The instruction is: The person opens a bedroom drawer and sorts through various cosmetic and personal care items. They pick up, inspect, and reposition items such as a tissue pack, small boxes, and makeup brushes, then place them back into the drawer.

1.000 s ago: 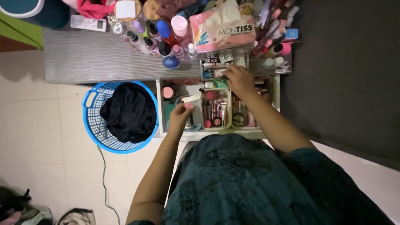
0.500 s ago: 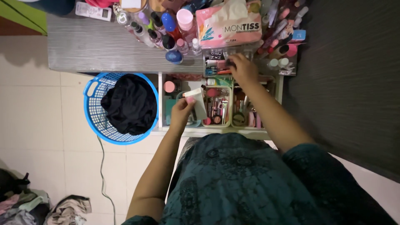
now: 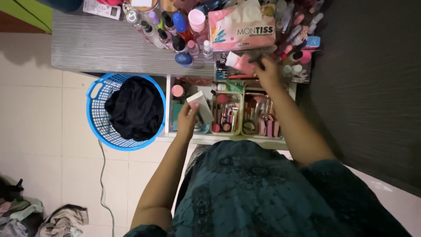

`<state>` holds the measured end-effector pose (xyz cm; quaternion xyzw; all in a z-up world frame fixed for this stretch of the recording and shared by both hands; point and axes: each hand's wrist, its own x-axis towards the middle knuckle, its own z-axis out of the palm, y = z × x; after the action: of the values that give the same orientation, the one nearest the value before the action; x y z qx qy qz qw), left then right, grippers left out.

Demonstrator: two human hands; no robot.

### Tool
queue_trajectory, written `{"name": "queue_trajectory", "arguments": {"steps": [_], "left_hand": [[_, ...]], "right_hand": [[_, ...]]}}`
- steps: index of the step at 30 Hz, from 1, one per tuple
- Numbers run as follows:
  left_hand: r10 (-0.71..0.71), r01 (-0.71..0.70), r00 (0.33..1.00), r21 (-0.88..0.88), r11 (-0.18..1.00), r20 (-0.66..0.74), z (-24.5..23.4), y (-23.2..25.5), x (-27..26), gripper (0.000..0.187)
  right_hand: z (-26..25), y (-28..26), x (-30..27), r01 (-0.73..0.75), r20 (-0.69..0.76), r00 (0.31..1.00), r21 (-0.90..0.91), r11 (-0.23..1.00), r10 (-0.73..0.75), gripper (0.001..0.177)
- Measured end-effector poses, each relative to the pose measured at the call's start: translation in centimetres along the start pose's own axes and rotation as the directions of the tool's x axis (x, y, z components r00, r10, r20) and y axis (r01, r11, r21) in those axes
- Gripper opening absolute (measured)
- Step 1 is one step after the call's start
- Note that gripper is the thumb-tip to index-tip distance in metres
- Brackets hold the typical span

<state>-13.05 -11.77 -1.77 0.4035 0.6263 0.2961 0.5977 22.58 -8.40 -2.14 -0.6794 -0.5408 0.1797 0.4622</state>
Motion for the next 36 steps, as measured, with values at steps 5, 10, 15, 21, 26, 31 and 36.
{"name": "queue_trajectory", "arguments": {"steps": [5, 10, 15, 21, 26, 31, 36], "left_hand": [[0.101, -0.101, 0.995, 0.003, 0.995, -0.011, 3.1, 0.8, 0.0, 0.031], [0.142, -0.143, 0.989, -0.033, 0.989, -0.044, 6.7, 4.7, -1.6, 0.03], [0.24, -0.239, 0.97, -0.37, 0.898, -0.045, 9.1, 5.1, -0.3, 0.03], [0.314, -0.267, 0.945, -0.345, 0.9, 0.088, 10.4, 8.5, -5.9, 0.069], [0.243, -0.237, 0.97, -0.227, 0.945, -0.002, 8.2, 1.2, -2.4, 0.052], [0.194, -0.229, 0.971, -0.301, 0.926, -0.14, 5.1, 2.3, -2.1, 0.056], [0.187, -0.237, 0.964, -0.293, 0.926, -0.19, 1.6, -3.3, 1.2, 0.046]], "right_hand": [[-2.3, -8.2, -3.7, -0.539, 0.224, 0.841, 0.404, 0.739, 0.492, 0.013], [-0.3, -7.6, -7.1, -0.735, 0.548, 0.675, 0.563, 0.378, 0.495, 0.02], [0.7, -8.3, -7.9, -0.663, 0.454, 0.74, 0.617, 0.424, 0.497, 0.019], [1.8, -9.6, -10.1, -0.655, 0.377, 0.755, 0.471, 0.59, 0.537, 0.017], [3.7, -6.2, -12.1, -0.658, 0.423, 0.746, 0.352, 0.666, 0.514, 0.027], [1.1, -6.4, -9.6, -0.421, 0.293, 0.864, -0.025, 0.907, 0.409, 0.037], [0.3, -3.9, -2.7, 0.368, 0.264, 0.909, -0.152, 0.917, -0.322, 0.02]]}}
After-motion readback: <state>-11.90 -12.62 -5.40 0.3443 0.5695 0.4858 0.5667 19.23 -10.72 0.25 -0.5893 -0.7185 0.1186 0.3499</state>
